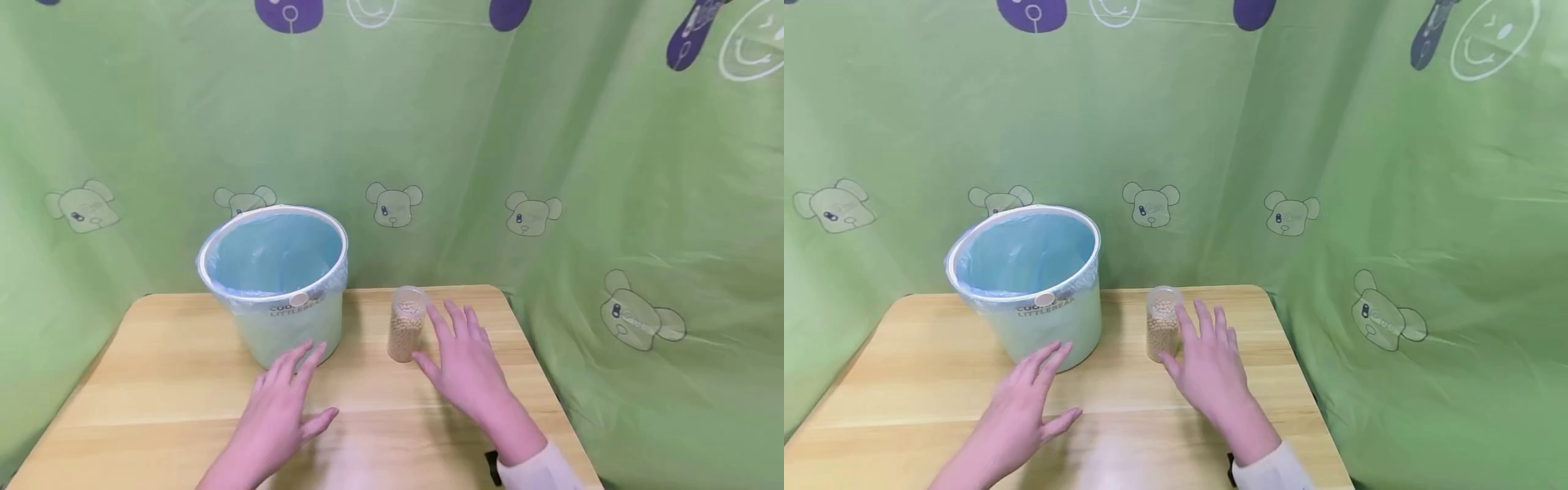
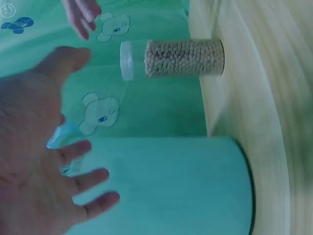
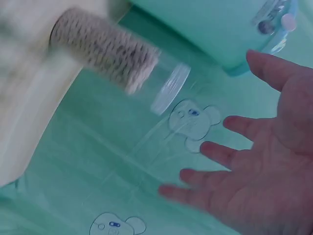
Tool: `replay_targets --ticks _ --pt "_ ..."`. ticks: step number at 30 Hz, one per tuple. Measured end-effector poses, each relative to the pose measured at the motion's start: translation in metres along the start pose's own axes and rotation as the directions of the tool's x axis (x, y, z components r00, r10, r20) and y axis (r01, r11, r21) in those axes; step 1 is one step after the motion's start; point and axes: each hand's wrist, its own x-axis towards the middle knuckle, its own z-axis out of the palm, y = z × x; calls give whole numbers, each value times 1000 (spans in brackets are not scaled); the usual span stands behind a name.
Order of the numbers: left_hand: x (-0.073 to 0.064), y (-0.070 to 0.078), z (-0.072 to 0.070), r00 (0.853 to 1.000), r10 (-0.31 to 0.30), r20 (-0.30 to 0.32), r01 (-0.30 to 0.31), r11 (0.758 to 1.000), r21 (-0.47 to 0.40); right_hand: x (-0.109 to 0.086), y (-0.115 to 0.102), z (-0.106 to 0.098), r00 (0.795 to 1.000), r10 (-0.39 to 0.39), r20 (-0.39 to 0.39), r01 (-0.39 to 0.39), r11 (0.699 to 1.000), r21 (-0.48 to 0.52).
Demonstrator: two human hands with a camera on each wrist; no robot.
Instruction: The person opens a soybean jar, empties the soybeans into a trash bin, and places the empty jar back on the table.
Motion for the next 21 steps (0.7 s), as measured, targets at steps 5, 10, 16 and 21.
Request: replay_targets --ticks 5,10,16,21 --pt "28 2 32 1000 23 -10 -24 977 -211 38 18 -6 1000 -23 -6 23 997 76" --pt "54 5 74 999 -2 43 18 926 -376 65 27 3 998 -27 57 22 996 86" --pt "85 12 121 997 -58 56 80 769 -634 90 27 28 992 29 125 -43 992 116" --pt "110 17 155 988 -68 140 149 671 -726 102 27 44 989 71 128 -85 990 112"
